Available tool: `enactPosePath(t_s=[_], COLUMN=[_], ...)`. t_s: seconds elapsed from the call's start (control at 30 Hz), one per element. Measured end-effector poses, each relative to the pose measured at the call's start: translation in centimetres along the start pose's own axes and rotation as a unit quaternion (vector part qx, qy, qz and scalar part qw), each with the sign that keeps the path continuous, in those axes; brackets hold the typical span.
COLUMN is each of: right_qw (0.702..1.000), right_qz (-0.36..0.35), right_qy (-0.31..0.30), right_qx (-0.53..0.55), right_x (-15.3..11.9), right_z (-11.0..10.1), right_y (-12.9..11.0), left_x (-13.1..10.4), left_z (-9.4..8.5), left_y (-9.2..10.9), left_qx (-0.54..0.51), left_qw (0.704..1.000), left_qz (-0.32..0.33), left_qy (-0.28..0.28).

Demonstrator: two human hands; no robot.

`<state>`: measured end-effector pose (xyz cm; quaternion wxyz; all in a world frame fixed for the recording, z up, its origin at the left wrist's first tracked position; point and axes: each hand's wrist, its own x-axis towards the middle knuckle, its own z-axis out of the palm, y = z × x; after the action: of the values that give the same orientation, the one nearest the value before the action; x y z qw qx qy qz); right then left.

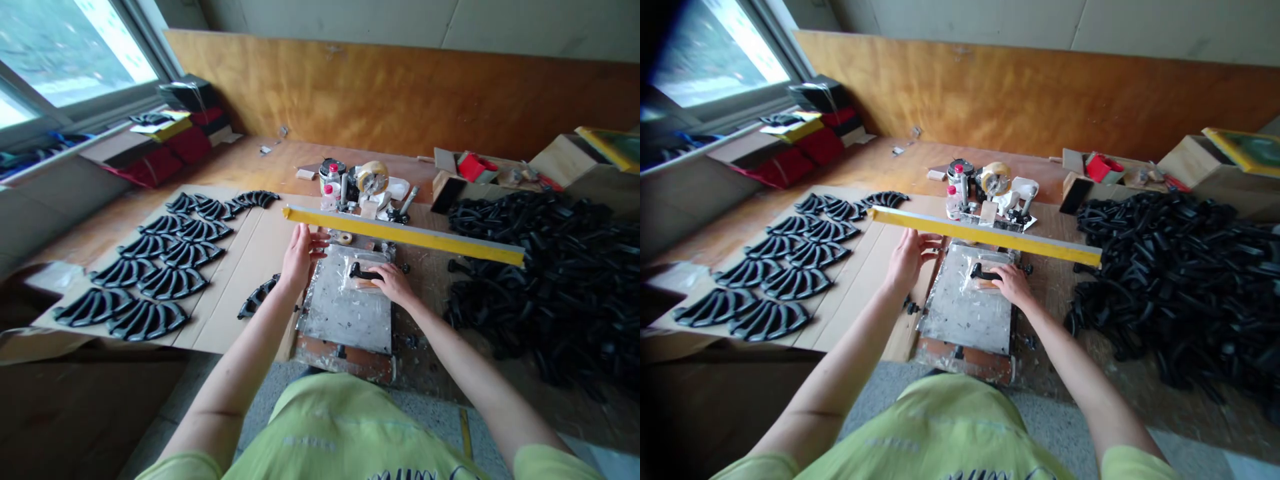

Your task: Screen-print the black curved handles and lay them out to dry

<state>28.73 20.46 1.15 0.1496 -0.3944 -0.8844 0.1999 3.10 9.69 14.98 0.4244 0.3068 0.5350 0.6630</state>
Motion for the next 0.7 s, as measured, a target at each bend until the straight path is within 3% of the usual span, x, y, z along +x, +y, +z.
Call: enactPosePath(t_s=[0.1, 0.2, 0.27, 0.33, 0.4, 0.47, 0.6, 0.7], right_qw=[0.999, 0.995, 0.987, 0.973, 0.959, 0.952, 0.959, 0.957], right_qz=[-0.025, -0.094, -0.158, -0.22, -0.262, -0.266, -0.18, -0.14], right_qy=[-0.025, -0.03, -0.036, -0.063, -0.106, -0.148, -0.219, -0.252], right_qx=[-0.008, 0.009, 0.008, 0.014, 0.03, 0.034, -0.012, -0.031], right_x=[0.1, -0.2, -0.5, -0.5, 0.5, 2.5, 7.6, 10.0], right_z=[-1.1, -1.9, -1.0, 1.2, 4.1, 7.4, 13.5, 16.4], right_y=[-2.8, -7.5, -11.6, -15.4, -18.3, -20.1, -21.5, -22.1], left_x=[-3.4, -7.5, -9.5, -10.7, -11.5, -12.2, -13.2, -13.1], left_z=[-0.5, -1.0, -1.8, -3.8, -7.2, -11.3, -18.5, -21.1], left_y=[-3.4, -6.8, -8.6, -10.0, -11.1, -12.1, -14.2, -15.4], left_qx=[0.035, 0.035, -0.012, -0.045, -0.041, -0.008, 0.093, 0.134], left_qw=[0.992, 0.961, 0.963, 0.967, 0.959, 0.945, 0.902, 0.886], left_qz=[-0.11, -0.25, -0.265, -0.239, -0.217, -0.219, -0.276, -0.309], left_qy=[-0.043, -0.11, -0.049, 0.073, 0.179, 0.244, 0.319, 0.318])
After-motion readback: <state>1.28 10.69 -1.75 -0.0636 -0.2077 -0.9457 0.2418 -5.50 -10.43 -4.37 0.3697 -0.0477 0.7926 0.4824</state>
